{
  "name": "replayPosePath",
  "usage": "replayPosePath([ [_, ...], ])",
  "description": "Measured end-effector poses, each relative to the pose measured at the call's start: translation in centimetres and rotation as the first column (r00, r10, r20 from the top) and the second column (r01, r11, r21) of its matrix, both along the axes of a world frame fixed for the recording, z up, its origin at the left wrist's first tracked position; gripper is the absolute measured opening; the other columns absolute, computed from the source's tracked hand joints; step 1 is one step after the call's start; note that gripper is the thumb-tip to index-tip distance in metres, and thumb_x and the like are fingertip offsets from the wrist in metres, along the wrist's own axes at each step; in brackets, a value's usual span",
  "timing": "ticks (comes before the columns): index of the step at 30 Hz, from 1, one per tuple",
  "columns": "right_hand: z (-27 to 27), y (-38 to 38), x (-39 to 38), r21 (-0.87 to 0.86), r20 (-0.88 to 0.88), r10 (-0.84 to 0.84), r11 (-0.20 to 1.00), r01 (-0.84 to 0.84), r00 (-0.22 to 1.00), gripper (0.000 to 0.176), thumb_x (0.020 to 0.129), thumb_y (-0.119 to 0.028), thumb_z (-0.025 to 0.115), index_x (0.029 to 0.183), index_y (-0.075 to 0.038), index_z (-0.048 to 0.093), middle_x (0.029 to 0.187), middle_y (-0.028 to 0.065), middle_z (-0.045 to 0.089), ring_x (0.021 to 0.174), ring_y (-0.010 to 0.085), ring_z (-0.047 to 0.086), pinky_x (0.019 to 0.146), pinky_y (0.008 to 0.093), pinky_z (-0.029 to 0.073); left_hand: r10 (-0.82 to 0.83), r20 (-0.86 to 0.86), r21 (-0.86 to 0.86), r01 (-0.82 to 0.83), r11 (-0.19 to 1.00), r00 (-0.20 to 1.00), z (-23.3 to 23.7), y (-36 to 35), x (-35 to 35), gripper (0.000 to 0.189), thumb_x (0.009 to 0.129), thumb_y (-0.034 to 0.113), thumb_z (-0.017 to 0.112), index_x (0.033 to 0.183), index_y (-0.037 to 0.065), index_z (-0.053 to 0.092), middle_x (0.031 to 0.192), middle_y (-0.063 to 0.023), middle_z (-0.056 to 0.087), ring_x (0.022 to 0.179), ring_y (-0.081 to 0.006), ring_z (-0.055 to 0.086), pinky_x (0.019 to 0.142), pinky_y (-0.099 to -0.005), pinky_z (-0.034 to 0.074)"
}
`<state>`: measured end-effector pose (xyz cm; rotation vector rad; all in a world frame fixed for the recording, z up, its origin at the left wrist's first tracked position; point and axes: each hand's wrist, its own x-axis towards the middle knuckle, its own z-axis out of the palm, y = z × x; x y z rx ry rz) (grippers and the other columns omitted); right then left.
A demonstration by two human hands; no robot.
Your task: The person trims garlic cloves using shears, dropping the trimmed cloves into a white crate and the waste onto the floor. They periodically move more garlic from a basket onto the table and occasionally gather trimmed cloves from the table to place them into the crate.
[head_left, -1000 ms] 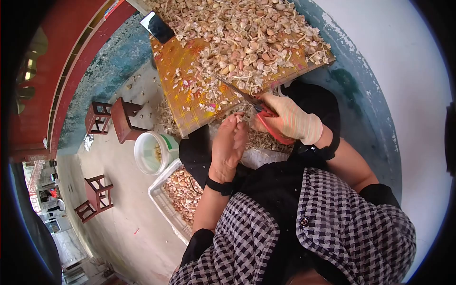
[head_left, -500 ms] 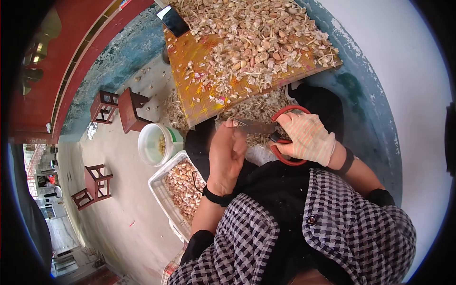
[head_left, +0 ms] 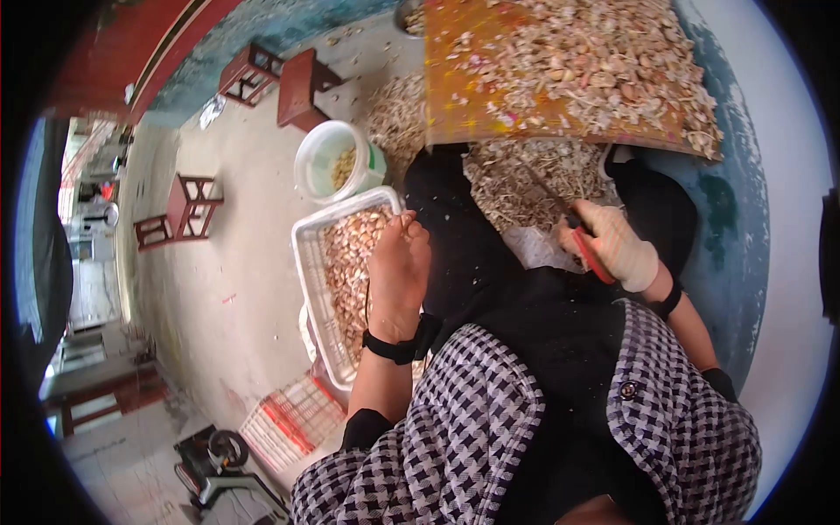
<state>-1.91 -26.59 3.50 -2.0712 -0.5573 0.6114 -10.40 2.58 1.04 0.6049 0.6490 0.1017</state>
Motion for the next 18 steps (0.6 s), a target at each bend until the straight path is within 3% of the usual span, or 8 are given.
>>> replayPosePath([
  [2, -1.1, 0.7, 0.1, -0.112, 0.058, 0.060, 0.992, -0.053, 0.997, 0.031, 0.083, -0.027, 0.068, 0.086, 0.001, 0.056, 0.068, 0.0232, 0.057, 0.067, 0.0399, 0.062, 0.059, 0.0437, 0.046, 0.164, -0.063, 0.158, -0.153, 0.976, 0.984, -2.8, 4.1, -4.2, 0.021, 0.096, 0.015, 0.055, 0.106, -0.004, 0.056, 0.086, -0.0067, 0.057, 0.069, -0.0113, 0.050, 0.056, -0.0185, 0.042],
  [3, -1.5, 1.0, 0.1, -0.163, 0.100, 0.101, 0.983, -0.084, 0.990, 0.032, 0.083, -0.028, 0.068, 0.086, 0.001, 0.056, 0.069, 0.0238, 0.058, 0.069, 0.0398, 0.062, 0.060, 0.0440, 0.046, 0.186, 0.018, 0.030, -0.187, 0.982, 0.982, -6.0, 7.7, -7.4, 0.025, 0.092, 0.000, 0.049, 0.115, -0.009, 0.052, 0.107, -0.0118, 0.057, 0.099, -0.0210, 0.057, 0.090, -0.0287, 0.049],
  [7, -6.0, 0.9, 0.1, -0.512, 0.235, 0.295, 0.847, -0.140, 0.926, 0.031, 0.080, -0.023, 0.067, 0.098, -0.001, 0.056, 0.084, 0.0223, 0.065, 0.083, 0.0406, 0.064, 0.074, 0.0475, 0.050, 0.202, -0.317, 0.263, -0.119, 0.957, 0.927, -6.2, 10.6, -14.0, 0.068, 0.081, -0.012, 0.033, 0.145, -0.007, 0.011, 0.122, -0.0261, 0.037, 0.121, -0.0519, 0.044, 0.103, -0.0540, 0.045],
  [8, -6.0, 1.1, 0.3, -0.539, 0.196, 0.299, 0.829, -0.153, 0.934, 0.032, 0.078, -0.022, 0.066, 0.101, -0.003, 0.055, 0.089, 0.0202, 0.066, 0.086, 0.0405, 0.063, 0.080, 0.0478, 0.050, 0.237, -0.438, 0.339, -0.085, 0.937, 0.867, -7.5, 11.6, -15.5, 0.065, 0.078, -0.014, 0.031, 0.141, -0.008, 0.018, 0.121, -0.0290, 0.034, 0.116, -0.0560, 0.045, 0.095, -0.0618, 0.048],
  [11, -7.2, 0.7, 0.6, -0.580, 0.185, 0.313, 0.800, -0.154, 0.931, 0.032, 0.078, -0.023, 0.067, 0.099, -0.002, 0.056, 0.088, 0.0201, 0.066, 0.087, 0.0397, 0.064, 0.080, 0.0471, 0.050, 0.196, -0.569, 0.292, -0.027, 0.956, 0.799, -12.8, 15.1, -17.7, 0.051, 0.079, -0.013, 0.032, 0.131, -0.009, 0.031, 0.116, -0.0262, 0.037, 0.100, -0.0527, 0.054, 0.088, -0.0617, 0.052],
  [14, -7.2, 0.5, 0.4, -0.603, 0.136, 0.273, 0.785, -0.139, 0.952, 0.032, 0.078, -0.025, 0.067, 0.098, -0.003, 0.057, 0.089, 0.0198, 0.066, 0.089, 0.0386, 0.064, 0.081, 0.0466, 0.050, 0.219, -0.396, 0.116, -0.189, 0.975, 0.892, -14.4, 17.5, -13.4, 0.013, 0.091, -0.002, 0.041, 0.104, -0.004, 0.044, 0.091, -0.0132, 0.046, 0.078, -0.0283, 0.057, 0.073, -0.0372, 0.058],
  [17, -7.5, -0.1, 0.4, -0.620, 0.091, 0.249, 0.772, -0.141, 0.964, 0.037, 0.078, -0.028, 0.066, 0.102, -0.003, 0.058, 0.093, 0.0199, 0.067, 0.092, 0.0372, 0.064, 0.083, 0.0457, 0.050, -0.102, 0.228, -0.154, 0.139, 0.978, 0.968, -23.2, 28.4, -10.7, 0.015, 0.097, 0.009, 0.047, 0.105, -0.004, 0.045, 0.094, -0.0144, 0.052, 0.077, -0.0215, 0.058, 0.062, -0.0219, 0.053],
  [18, -6.9, 0.1, 0.4, -0.635, 0.061, 0.243, 0.758, -0.150, 0.968, 0.038, 0.078, -0.029, 0.066, 0.104, -0.002, 0.058, 0.094, 0.0197, 0.067, 0.093, 0.0369, 0.064, 0.083, 0.0454, 0.050, 0.104, 0.029, -0.001, -0.104, 0.995, 0.994, -22.2, 30.1, -7.1, 0.029, 0.096, 0.017, 0.051, 0.115, -0.005, 0.043, 0.104, -0.0177, 0.053, 0.088, -0.0260, 0.059, 0.068, -0.0275, 0.054],
])
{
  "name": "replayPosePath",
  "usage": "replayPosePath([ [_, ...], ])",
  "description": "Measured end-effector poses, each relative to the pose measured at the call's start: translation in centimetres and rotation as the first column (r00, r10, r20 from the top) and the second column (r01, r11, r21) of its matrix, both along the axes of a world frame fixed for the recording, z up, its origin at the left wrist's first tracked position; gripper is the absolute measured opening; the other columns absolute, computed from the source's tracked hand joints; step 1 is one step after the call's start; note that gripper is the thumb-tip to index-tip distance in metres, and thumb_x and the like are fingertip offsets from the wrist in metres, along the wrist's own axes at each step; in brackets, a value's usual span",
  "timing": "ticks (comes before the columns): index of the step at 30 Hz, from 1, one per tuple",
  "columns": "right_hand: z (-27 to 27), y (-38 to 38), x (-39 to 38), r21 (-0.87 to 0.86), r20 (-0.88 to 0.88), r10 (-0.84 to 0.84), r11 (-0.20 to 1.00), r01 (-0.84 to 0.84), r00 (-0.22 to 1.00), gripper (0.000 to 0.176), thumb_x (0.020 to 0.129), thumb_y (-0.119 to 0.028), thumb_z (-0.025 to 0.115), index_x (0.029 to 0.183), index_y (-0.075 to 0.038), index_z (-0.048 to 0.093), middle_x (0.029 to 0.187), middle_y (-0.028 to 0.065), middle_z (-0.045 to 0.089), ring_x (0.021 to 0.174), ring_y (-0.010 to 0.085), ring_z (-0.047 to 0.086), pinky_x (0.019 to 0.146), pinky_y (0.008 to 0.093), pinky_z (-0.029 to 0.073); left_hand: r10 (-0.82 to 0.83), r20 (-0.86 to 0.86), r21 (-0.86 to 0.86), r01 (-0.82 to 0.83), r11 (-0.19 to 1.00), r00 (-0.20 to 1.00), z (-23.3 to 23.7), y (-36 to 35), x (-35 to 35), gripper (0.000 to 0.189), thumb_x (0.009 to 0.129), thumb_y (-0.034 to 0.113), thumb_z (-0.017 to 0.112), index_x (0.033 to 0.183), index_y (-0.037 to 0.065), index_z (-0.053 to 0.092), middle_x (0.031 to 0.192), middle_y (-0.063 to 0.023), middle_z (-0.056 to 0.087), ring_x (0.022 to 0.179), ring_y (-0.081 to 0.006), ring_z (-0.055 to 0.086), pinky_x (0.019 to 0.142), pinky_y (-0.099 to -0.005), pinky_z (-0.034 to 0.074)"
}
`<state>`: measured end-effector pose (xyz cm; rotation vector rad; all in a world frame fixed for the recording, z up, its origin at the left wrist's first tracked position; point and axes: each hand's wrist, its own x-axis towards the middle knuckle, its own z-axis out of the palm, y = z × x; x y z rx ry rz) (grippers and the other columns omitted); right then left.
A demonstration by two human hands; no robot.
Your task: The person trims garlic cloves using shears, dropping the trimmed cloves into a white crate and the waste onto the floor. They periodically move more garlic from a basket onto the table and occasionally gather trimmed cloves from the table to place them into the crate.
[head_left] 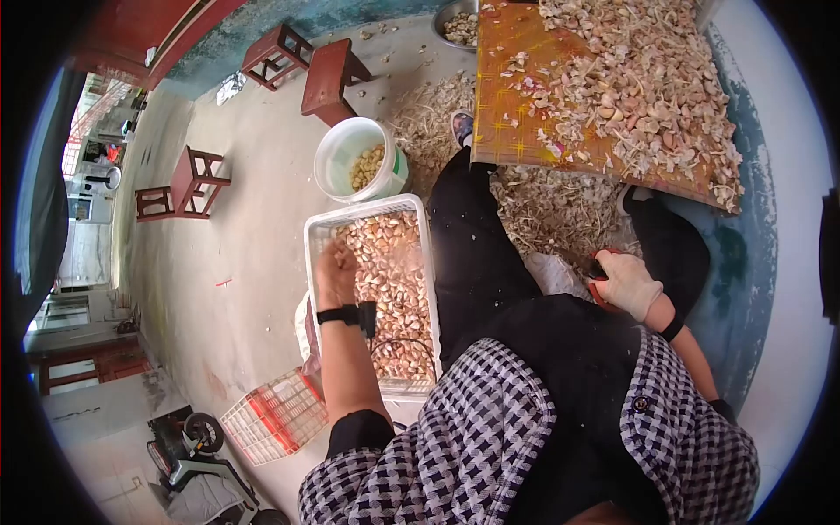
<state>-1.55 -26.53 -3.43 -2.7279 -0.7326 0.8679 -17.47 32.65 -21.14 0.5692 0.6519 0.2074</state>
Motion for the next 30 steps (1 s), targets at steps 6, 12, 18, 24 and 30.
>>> replayPosePath([
  [6, 1.3, -1.8, 0.1, -0.109, -0.130, -0.112, 0.989, 0.098, 0.985, 0.050, 0.079, -0.044, 0.064, 0.106, -0.002, 0.062, 0.099, 0.0201, 0.067, 0.098, 0.0359, 0.064, 0.086, 0.0430, 0.049, 0.197, -0.264, 0.411, -0.075, 0.909, 0.944, 13.0, -2.8, 13.8, 0.082, 0.086, 0.045, 0.059, 0.145, -0.002, 0.025, 0.143, -0.0215, 0.038, 0.130, -0.0382, 0.040, 0.103, -0.0570, 0.035],
  [12, -0.6, -5.5, -0.1, 0.072, -0.311, -0.266, 0.951, 0.301, 0.912, 0.060, 0.080, -0.058, 0.061, 0.099, -0.002, 0.062, 0.092, 0.0217, 0.067, 0.090, 0.0384, 0.065, 0.080, 0.0444, 0.051, -0.201, -0.104, 0.776, 0.206, 0.596, 0.974, 15.6, -16.3, 24.6, 0.028, 0.088, 0.009, 0.060, 0.114, -0.004, 0.060, 0.095, -0.0104, 0.066, 0.080, -0.0185, 0.066, 0.064, -0.0262, 0.050],
  [18, -0.2, -6.6, 0.8, 0.263, -0.179, -0.305, 0.901, 0.344, 0.935, 0.048, 0.078, -0.048, 0.067, 0.091, -0.001, 0.061, 0.087, 0.0206, 0.066, 0.083, 0.0376, 0.065, 0.074, 0.0438, 0.052, -0.437, -0.326, 0.882, 0.436, 0.178, 0.838, 17.4, -33.8, 37.8, 0.028, 0.088, 0.013, 0.064, 0.105, -0.009, 0.065, 0.086, -0.0122, 0.069, 0.068, -0.0152, 0.066, 0.055, -0.0270, 0.051],
  [24, 0.6, -9.1, 0.4, 0.408, 0.011, -0.415, 0.832, 0.375, 0.910, 0.042, 0.077, -0.043, 0.070, 0.088, -0.003, 0.062, 0.079, 0.0184, 0.065, 0.078, 0.0366, 0.065, 0.071, 0.0433, 0.052, -0.438, -0.454, 0.888, 0.354, -0.294, 0.776, 16.4, -38.6, 42.9, 0.034, 0.076, 0.020, 0.071, 0.096, -0.007, 0.066, 0.077, -0.0196, 0.068, 0.063, -0.0250, 0.068, 0.063, -0.0360, 0.054],
  [30, 1.7, -10.8, 2.5, 0.461, 0.047, -0.564, 0.745, 0.483, 0.824, 0.041, 0.074, -0.040, 0.073, 0.085, -0.002, 0.063, 0.078, 0.0178, 0.065, 0.075, 0.0366, 0.064, 0.068, 0.0425, 0.053, -0.425, -0.370, 0.849, 0.115, -0.516, 0.826, 14.4, -37.7, 42.1, 0.028, 0.081, 0.011, 0.065, 0.103, -0.007, 0.064, 0.086, -0.0200, 0.068, 0.078, -0.0225, 0.069, 0.066, -0.0316, 0.053],
])
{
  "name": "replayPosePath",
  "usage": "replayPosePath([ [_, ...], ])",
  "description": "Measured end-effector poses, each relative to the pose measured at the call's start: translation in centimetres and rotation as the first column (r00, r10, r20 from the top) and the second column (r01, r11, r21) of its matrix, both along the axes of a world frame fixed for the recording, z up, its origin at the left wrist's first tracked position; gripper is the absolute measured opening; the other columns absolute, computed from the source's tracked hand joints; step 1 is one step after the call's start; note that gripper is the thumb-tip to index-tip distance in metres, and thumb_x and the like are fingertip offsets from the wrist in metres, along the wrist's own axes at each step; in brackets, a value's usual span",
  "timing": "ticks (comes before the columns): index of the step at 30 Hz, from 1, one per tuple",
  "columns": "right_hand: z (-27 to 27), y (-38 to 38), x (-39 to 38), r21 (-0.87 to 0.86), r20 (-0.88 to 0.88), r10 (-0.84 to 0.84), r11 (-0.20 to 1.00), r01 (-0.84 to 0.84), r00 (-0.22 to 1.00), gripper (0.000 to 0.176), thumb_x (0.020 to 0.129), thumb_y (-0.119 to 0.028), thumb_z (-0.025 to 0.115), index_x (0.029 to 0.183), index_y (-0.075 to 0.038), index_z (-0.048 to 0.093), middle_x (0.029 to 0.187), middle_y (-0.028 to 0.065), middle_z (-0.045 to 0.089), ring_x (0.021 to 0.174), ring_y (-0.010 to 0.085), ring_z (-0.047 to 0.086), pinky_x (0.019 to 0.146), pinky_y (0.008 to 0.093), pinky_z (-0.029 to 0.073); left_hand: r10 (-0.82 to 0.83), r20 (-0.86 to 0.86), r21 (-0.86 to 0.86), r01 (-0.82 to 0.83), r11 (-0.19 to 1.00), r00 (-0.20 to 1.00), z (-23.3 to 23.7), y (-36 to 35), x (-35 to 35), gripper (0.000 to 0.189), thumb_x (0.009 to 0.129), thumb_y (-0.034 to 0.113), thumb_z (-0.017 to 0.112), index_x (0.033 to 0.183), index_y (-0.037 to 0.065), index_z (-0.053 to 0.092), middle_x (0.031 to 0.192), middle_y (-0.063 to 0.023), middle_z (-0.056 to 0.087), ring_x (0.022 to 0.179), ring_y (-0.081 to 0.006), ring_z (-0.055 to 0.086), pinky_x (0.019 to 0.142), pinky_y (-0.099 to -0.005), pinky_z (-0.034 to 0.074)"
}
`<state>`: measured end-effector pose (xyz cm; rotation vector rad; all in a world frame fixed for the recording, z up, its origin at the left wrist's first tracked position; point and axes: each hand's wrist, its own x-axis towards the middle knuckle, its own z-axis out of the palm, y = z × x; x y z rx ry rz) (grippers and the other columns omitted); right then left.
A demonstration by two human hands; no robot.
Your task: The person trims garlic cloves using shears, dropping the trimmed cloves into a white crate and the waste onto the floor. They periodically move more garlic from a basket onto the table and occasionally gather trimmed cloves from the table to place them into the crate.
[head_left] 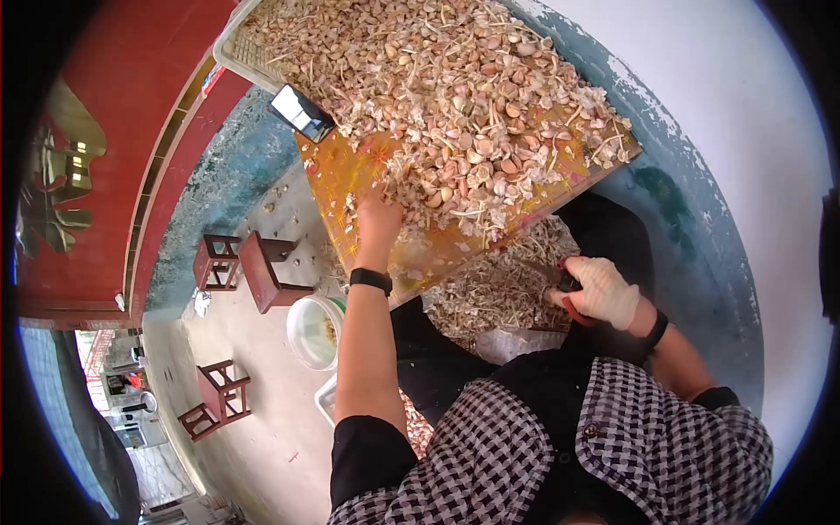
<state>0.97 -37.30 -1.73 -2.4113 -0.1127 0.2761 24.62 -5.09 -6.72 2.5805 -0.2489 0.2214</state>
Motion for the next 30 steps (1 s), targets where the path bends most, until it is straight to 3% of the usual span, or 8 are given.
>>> replayPosePath([
  [3, 0.2, 0.3, 1.4, 0.016, 0.085, -0.048, 0.999, 0.047, 0.995, 0.045, 0.073, -0.042, 0.073, 0.087, -0.002, 0.062, 0.078, 0.0167, 0.064, 0.076, 0.0359, 0.064, 0.070, 0.0422, 0.052, 0.075, -0.519, -0.591, -0.421, 0.688, 0.851, 2.4, 0.6, -1.7, 0.021, 0.088, 0.004, 0.058, 0.105, -0.005, 0.065, 0.087, -0.0140, 0.067, 0.084, -0.0192, 0.065, 0.067, -0.0288, 0.051],
  [6, 3.0, 1.8, 2.8, -0.054, 0.025, -0.075, 0.996, 0.076, 0.997, 0.052, 0.073, -0.048, 0.072, 0.092, -0.002, 0.061, 0.086, 0.0147, 0.065, 0.085, 0.0332, 0.065, 0.076, 0.0408, 0.052, -0.134, -0.458, -0.874, -0.419, 0.246, 0.879, 2.1, 2.3, -4.1, 0.015, 0.092, 0.003, 0.056, 0.103, -0.003, 0.064, 0.091, -0.0076, 0.063, 0.082, -0.0158, 0.060, 0.067, -0.0269, 0.049],
  [9, 3.7, 3.8, 3.6, -0.159, 0.128, -0.036, 0.986, 0.057, 0.991, 0.055, 0.074, -0.052, 0.071, 0.097, -0.003, 0.059, 0.095, 0.0145, 0.064, 0.094, 0.0317, 0.063, 0.081, 0.0410, 0.050, -0.230, -0.421, -0.900, -0.435, -0.011, 0.877, 3.6, -0.2, -8.7, 0.011, 0.092, 0.004, 0.058, 0.101, -0.001, 0.062, 0.092, -0.0064, 0.062, 0.082, -0.0143, 0.056, 0.068, -0.0250, 0.046],
  [14, 4.3, 7.5, 4.0, -0.238, 0.247, 0.060, 0.971, 0.000, 0.967, 0.053, 0.076, -0.052, 0.069, 0.095, -0.004, 0.058, 0.095, 0.0137, 0.063, 0.094, 0.0302, 0.062, 0.080, 0.0413, 0.051, -0.280, -0.506, -0.831, -0.548, -0.094, 0.816, 7.7, -5.2, -15.3, 0.011, 0.093, 0.011, 0.057, 0.101, 0.004, 0.061, 0.093, -0.0011, 0.061, 0.085, -0.0121, 0.054, 0.073, -0.0260, 0.043],
  [16, 4.2, 7.6, 3.6, -0.234, 0.226, 0.082, 0.972, -0.027, 0.971, 0.051, 0.077, -0.051, 0.069, 0.095, -0.005, 0.058, 0.093, 0.0136, 0.063, 0.093, 0.0304, 0.062, 0.078, 0.0414, 0.051, -0.298, -0.461, -0.886, -0.413, 0.212, 0.836, 6.8, -4.4, -16.3, 0.012, 0.093, 0.014, 0.057, 0.101, 0.006, 0.061, 0.094, -0.0007, 0.061, 0.085, -0.0117, 0.054, 0.074, -0.0270, 0.043],
  [18, 3.7, 7.7, 3.2, -0.218, 0.244, 0.094, 0.975, -0.040, 0.965, 0.049, 0.078, -0.050, 0.068, 0.093, -0.005, 0.057, 0.090, 0.0141, 0.064, 0.088, 0.0316, 0.064, 0.076, 0.0422, 0.051, -0.305, -0.469, -0.859, -0.509, -0.063, 0.829, 7.4, -5.3, -17.7, 0.013, 0.095, 0.015, 0.054, 0.103, 0.005, 0.060, 0.094, 0.0000, 0.059, 0.085, -0.0113, 0.053, 0.076, -0.0281, 0.043],
  [27, 3.3, 7.7, 2.1, 0.015, -0.009, 0.099, 0.995, -0.098, 0.995, 0.049, 0.083, -0.050, 0.064, 0.090, -0.001, 0.059, 0.081, 0.0195, 0.066, 0.083, 0.0366, 0.065, 0.076, 0.0454, 0.050, -0.085, -0.470, -0.878, -0.476, -0.058, 0.878, 8.4, -6.9, -18.5, 0.012, 0.095, 0.007, 0.055, 0.103, -0.001, 0.059, 0.090, -0.0023, 0.057, 0.074, -0.0109, 0.048, 0.062, -0.0223, 0.038],
  [30, 2.1, 7.5, 2.2, 0.030, 0.083, 0.149, 0.988, -0.152, 0.985, 0.046, 0.087, -0.046, 0.062, 0.085, 0.000, 0.060, 0.075, 0.0191, 0.065, 0.070, 0.0346, 0.065, 0.065, 0.0430, 0.051, -0.112, -0.475, -0.872, -0.484, -0.067, 0.873, 7.5, -6.4, -18.7, 0.012, 0.094, 0.009, 0.059, 0.101, 0.000, 0.059, 0.090, -0.0016, 0.057, 0.074, -0.0100, 0.048, 0.060, -0.0208, 0.038],
])
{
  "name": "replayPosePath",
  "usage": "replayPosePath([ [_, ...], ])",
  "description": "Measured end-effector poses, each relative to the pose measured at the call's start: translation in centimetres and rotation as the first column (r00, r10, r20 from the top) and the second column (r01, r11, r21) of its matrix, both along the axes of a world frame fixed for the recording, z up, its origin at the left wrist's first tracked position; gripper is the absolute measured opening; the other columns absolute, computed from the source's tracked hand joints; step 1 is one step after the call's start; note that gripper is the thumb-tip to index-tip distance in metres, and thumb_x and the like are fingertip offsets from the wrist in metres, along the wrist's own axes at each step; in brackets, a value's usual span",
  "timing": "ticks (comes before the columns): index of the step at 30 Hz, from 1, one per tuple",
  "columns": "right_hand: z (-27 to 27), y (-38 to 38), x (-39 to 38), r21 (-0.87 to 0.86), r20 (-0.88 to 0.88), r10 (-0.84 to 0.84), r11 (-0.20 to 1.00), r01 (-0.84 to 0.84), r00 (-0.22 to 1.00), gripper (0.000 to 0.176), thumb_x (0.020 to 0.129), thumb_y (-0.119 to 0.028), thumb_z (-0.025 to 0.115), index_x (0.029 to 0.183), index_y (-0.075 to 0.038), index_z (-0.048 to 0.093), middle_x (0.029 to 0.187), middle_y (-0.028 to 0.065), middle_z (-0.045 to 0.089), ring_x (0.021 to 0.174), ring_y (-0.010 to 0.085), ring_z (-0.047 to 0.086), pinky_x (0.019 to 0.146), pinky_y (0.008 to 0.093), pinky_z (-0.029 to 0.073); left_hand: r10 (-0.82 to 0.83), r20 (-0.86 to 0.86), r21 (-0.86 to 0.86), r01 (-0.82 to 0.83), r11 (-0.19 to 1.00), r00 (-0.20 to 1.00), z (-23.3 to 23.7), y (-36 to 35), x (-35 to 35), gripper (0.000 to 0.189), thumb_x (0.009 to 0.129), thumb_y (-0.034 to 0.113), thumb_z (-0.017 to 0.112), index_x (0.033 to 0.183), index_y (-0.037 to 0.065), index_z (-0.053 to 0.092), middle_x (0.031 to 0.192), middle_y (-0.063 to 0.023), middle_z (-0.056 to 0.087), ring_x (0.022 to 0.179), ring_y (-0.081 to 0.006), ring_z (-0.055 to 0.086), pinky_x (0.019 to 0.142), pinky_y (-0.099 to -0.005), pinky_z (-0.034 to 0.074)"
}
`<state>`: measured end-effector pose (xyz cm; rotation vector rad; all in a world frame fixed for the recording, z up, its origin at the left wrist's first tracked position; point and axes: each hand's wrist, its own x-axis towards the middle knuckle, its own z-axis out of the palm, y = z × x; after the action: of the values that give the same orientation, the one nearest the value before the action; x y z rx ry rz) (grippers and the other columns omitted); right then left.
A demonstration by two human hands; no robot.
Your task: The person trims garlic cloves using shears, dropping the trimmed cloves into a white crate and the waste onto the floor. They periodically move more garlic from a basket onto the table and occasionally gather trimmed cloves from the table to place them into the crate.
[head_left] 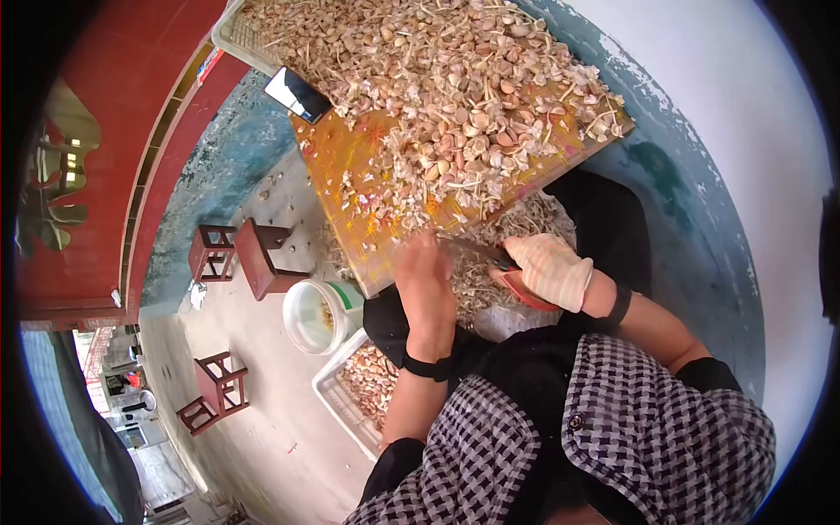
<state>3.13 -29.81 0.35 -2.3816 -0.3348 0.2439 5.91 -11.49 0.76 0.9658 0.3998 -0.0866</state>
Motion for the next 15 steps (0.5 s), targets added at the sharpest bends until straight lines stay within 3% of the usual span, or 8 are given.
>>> replayPosePath([
  [1, -0.4, -0.1, 0.2, 0.018, 0.038, 0.027, 0.999, -0.028, 0.999, 0.045, 0.087, -0.045, 0.062, 0.084, 0.000, 0.060, 0.073, 0.0176, 0.064, 0.066, 0.0320, 0.066, 0.062, 0.0413, 0.052, -0.047, 0.016, -0.001, 0.047, 0.999, 0.999, -0.5, 0.3, 0.0, 0.013, 0.094, 0.010, 0.059, 0.102, 0.001, 0.059, 0.090, -0.0015, 0.057, 0.074, -0.0097, 0.049, 0.061, -0.0215, 0.039],
  [4, 3.4, -1.6, 0.0, 0.594, -0.574, 0.265, 0.786, 0.172, 0.774, 0.040, 0.088, -0.040, 0.066, 0.083, -0.001, 0.060, 0.067, 0.0106, 0.061, 0.056, 0.0171, 0.062, 0.054, 0.0317, 0.049, -0.160, 0.031, -0.094, 0.162, 0.982, 0.987, -2.4, 2.0, 0.0, 0.012, 0.094, 0.012, 0.058, 0.102, 0.003, 0.058, 0.088, -0.0015, 0.057, 0.075, -0.0097, 0.051, 0.059, -0.0218, 0.039],
  [7, 3.7, -1.8, -0.4, 0.620, -0.681, 0.196, 0.667, 0.413, 0.706, 0.037, 0.086, -0.037, 0.070, 0.086, -0.001, 0.061, 0.065, 0.0055, 0.057, 0.057, 0.0055, 0.054, 0.053, 0.0243, 0.045, -0.221, 0.029, -0.359, 0.217, 0.908, 0.975, -2.7, 4.5, 1.1, 0.013, 0.096, 0.013, 0.053, 0.093, 0.001, 0.058, 0.084, -0.0028, 0.053, 0.075, -0.0116, 0.049, 0.052, -0.0192, 0.036],
  [9, 0.7, -2.8, -0.3, 0.534, -0.522, 0.142, 0.823, 0.193, 0.841, 0.036, 0.088, -0.036, 0.067, 0.087, -0.001, 0.060, 0.065, 0.0007, 0.053, 0.058, 0.0101, 0.054, 0.054, 0.0289, 0.045, -0.092, -0.111, -0.337, 0.050, 0.940, 0.990, -1.4, 5.8, 3.6, 0.015, 0.096, 0.015, 0.053, 0.092, 0.002, 0.058, 0.082, -0.0039, 0.054, 0.072, -0.0120, 0.049, 0.051, -0.0194, 0.037],
  [11, -0.5, -3.3, 0.1, 0.390, -0.394, 0.058, 0.914, 0.110, 0.917, 0.035, 0.086, -0.035, 0.070, 0.086, -0.001, 0.060, 0.065, 0.0001, 0.052, 0.059, 0.0090, 0.050, 0.055, 0.0281, 0.043, -0.067, -0.090, -0.026, 0.065, 0.998, 0.994, -2.9, 7.4, 7.6, 0.016, 0.094, 0.017, 0.056, 0.093, 0.002, 0.058, 0.081, -0.0052, 0.057, 0.069, -0.0140, 0.050, 0.050, -0.0212, 0.037],
  [12, -0.4, -3.5, 0.4, 0.330, -0.394, -0.004, 0.933, 0.145, 0.919, 0.040, 0.086, -0.037, 0.071, 0.090, 0.002, 0.062, 0.066, 0.0082, 0.056, 0.061, 0.0139, 0.055, 0.058, 0.0322, 0.045, -0.171, -0.048, 0.295, 0.177, 0.939, 0.984, -3.6, 7.6, 9.6, 0.017, 0.092, 0.018, 0.058, 0.093, 0.001, 0.058, 0.081, -0.0065, 0.058, 0.069, -0.0153, 0.051, 0.052, -0.0231, 0.039],
  [14, -1.0, -3.6, 1.5, 0.407, -0.360, -0.031, 0.894, 0.187, 0.932, 0.039, 0.085, -0.036, 0.071, 0.091, 0.002, 0.063, 0.066, 0.0086, 0.057, 0.061, 0.0132, 0.054, 0.058, 0.0320, 0.045, -0.390, -0.070, 0.813, 0.279, 0.511, 0.918, -4.8, 7.3, 13.0, 0.020, 0.089, 0.019, 0.061, 0.094, 0.000, 0.058, 0.080, -0.0091, 0.059, 0.067, -0.0181, 0.054, 0.055, -0.0270, 0.042],
  [15, -1.1, -3.7, 2.2, 0.444, -0.341, -0.049, 0.872, 0.207, 0.939, 0.038, 0.085, -0.035, 0.071, 0.091, 0.002, 0.063, 0.065, 0.0088, 0.057, 0.061, 0.0129, 0.054, 0.058, 0.0319, 0.045, -0.449, -0.101, 0.921, 0.254, 0.296, 0.888, -5.0, 6.8, 13.7, 0.022, 0.087, 0.019, 0.062, 0.095, -0.001, 0.057, 0.078, -0.0098, 0.059, 0.068, -0.0193, 0.055, 0.057, -0.0292, 0.043],
])
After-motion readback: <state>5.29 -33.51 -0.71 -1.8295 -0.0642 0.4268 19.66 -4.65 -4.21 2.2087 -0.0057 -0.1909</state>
